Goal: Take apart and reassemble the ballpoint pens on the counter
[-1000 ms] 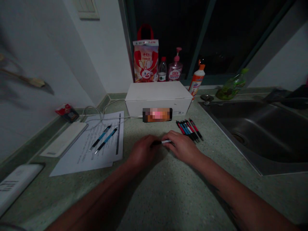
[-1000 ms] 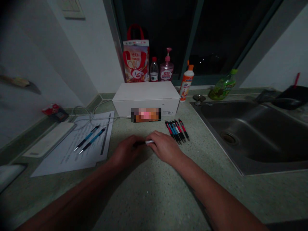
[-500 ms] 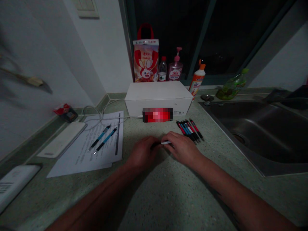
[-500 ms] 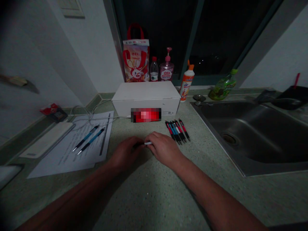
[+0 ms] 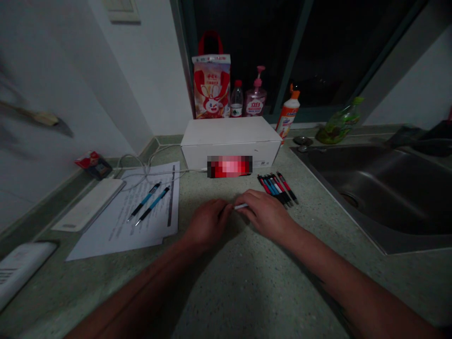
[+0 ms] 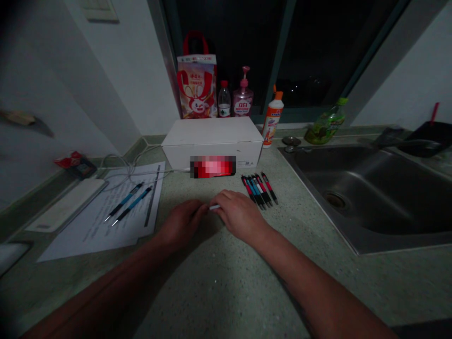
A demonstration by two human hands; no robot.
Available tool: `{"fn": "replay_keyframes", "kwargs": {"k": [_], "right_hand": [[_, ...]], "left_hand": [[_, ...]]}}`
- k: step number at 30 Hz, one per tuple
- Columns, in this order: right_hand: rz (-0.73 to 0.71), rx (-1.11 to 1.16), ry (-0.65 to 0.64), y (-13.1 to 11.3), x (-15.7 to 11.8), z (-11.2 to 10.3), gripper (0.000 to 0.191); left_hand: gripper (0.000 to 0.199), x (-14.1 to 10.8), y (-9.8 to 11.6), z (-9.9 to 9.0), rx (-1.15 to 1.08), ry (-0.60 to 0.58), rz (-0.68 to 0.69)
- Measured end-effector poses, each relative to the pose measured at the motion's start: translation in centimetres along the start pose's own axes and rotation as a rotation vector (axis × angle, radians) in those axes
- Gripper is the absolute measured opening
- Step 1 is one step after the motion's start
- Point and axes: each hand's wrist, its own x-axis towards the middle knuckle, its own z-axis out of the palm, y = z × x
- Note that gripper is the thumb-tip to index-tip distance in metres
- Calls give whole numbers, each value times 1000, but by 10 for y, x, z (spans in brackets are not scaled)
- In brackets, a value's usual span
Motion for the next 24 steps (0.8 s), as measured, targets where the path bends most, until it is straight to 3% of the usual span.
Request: {"fn": "replay_keyframes", "kwargs": {"k": [4,9,15,22,24], "right_hand": [[2,-11,26,0,0,1,15],[-8,-66,17,0,1,-1,15],[24,-143,67,7,2,-8,13],[233,-142,30,19,1,-7,24],[228,-105,24,22,0,-6,26]], "left_hand": [[20,0,-2,3,-96,-2,42],[19,0,-6,5,-104,43,109],[18,1,-2,-3,-32,91,64],[18,7,-9,-11,54,177,-59],[17,8,-11,-11,82,189,-97]]}}
